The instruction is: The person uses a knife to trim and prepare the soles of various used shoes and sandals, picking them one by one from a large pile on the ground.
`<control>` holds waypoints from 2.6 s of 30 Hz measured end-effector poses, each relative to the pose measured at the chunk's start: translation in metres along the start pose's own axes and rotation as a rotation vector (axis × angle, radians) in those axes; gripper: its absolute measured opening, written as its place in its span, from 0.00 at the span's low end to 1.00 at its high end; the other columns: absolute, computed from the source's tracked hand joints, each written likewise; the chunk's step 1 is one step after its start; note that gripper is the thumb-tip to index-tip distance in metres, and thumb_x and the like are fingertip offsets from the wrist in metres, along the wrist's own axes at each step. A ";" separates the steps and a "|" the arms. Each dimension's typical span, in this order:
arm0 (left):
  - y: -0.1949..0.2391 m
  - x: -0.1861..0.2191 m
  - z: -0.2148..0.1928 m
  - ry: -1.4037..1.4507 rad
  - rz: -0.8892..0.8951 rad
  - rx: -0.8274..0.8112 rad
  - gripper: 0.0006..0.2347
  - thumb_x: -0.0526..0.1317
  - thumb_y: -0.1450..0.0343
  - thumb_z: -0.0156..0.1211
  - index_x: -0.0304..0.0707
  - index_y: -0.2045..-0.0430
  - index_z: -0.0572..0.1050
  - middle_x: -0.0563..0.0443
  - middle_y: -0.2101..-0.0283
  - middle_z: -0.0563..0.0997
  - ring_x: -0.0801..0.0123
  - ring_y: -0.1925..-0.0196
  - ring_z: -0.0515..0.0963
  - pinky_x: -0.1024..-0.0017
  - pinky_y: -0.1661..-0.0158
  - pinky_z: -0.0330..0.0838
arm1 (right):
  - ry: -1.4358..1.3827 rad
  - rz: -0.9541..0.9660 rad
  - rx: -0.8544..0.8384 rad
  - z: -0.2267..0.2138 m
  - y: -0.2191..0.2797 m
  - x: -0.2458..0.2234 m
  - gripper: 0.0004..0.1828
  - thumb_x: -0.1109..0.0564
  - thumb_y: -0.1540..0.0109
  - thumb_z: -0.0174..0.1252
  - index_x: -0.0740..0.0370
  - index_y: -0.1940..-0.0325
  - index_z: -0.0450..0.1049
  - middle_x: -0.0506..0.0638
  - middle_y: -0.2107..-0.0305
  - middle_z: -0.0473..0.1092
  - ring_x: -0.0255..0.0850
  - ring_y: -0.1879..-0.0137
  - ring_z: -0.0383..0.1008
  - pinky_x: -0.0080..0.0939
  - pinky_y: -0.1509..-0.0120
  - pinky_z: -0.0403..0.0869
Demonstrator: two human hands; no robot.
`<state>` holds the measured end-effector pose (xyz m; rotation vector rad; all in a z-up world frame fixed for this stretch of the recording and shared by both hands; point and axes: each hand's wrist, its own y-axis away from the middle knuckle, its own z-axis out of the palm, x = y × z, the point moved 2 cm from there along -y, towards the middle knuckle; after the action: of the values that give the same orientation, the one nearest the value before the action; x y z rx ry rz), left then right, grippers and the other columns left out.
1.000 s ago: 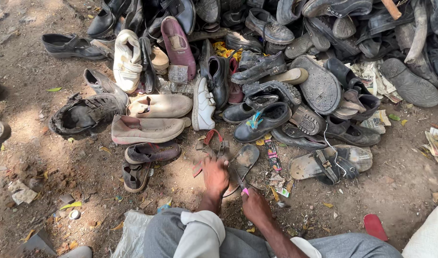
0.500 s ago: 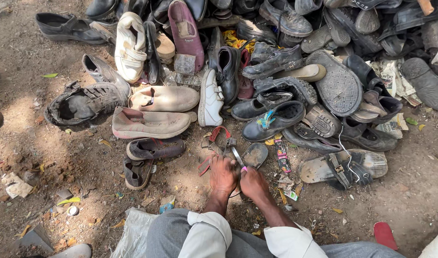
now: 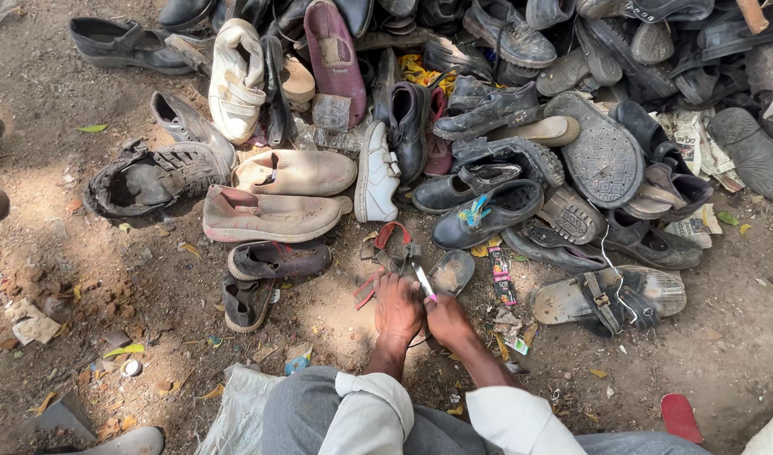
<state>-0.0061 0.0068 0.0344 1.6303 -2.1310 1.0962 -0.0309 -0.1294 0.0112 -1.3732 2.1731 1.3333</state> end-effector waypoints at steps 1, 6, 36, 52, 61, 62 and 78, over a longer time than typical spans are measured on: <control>0.001 0.000 -0.001 0.015 -0.016 -0.001 0.06 0.35 0.34 0.59 0.37 0.66 0.73 0.40 0.63 0.75 0.45 0.52 0.73 0.44 0.34 0.55 | -0.007 0.028 -0.026 0.003 -0.004 0.001 0.20 0.49 0.30 0.43 0.67 0.55 0.74 0.65 0.65 0.75 0.59 0.58 0.79 0.57 0.50 0.75; -0.007 -0.001 -0.003 0.041 -0.123 0.016 0.09 0.36 0.37 0.60 0.36 0.66 0.74 0.39 0.62 0.74 0.44 0.53 0.72 0.46 0.40 0.59 | 0.167 -0.185 0.076 0.025 0.034 0.023 0.19 0.49 0.31 0.42 0.65 0.54 0.73 0.65 0.63 0.75 0.59 0.56 0.78 0.56 0.47 0.75; -0.012 -0.014 0.003 0.085 -0.191 0.206 0.04 0.36 0.28 0.58 0.35 0.67 0.73 0.38 0.65 0.73 0.43 0.57 0.72 0.49 0.49 0.64 | 0.250 -0.132 0.098 0.009 0.091 0.005 0.18 0.49 0.31 0.43 0.69 0.52 0.66 0.72 0.69 0.75 0.69 0.61 0.78 0.66 0.55 0.74; -0.013 0.022 -0.064 -0.197 -0.103 -0.594 0.10 0.40 0.33 0.59 0.40 0.62 0.82 0.43 0.56 0.81 0.50 0.49 0.77 0.58 0.47 0.70 | 0.235 -0.285 0.118 0.020 0.065 0.040 0.15 0.56 0.31 0.46 0.72 0.58 0.72 0.59 0.76 0.75 0.48 0.74 0.77 0.51 0.73 0.73; 0.004 0.005 -0.031 -0.331 -0.051 -0.361 0.10 0.36 0.39 0.61 0.35 0.65 0.77 0.38 0.60 0.75 0.47 0.55 0.74 0.55 0.53 0.69 | 0.205 -0.226 0.049 0.015 0.072 0.031 0.17 0.54 0.30 0.44 0.71 0.53 0.72 0.60 0.73 0.76 0.49 0.71 0.80 0.51 0.69 0.76; 0.008 0.002 -0.027 -0.284 -0.039 -0.270 0.09 0.34 0.38 0.60 0.35 0.66 0.77 0.38 0.60 0.75 0.46 0.55 0.74 0.55 0.53 0.69 | 0.192 -0.201 0.049 0.012 0.074 0.028 0.17 0.53 0.30 0.44 0.71 0.53 0.72 0.61 0.71 0.76 0.51 0.68 0.79 0.52 0.65 0.76; 0.013 -0.003 0.021 -0.044 0.046 -0.067 0.10 0.41 0.35 0.66 0.36 0.66 0.75 0.39 0.60 0.75 0.44 0.55 0.75 0.52 0.55 0.70 | 0.131 0.034 0.070 -0.016 0.044 -0.010 0.20 0.48 0.30 0.42 0.65 0.43 0.67 0.70 0.58 0.77 0.65 0.53 0.79 0.62 0.47 0.76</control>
<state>-0.0117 -0.0035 0.0129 1.5976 -2.2189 0.9996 -0.0573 -0.1295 0.0510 -1.4399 2.3139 1.1976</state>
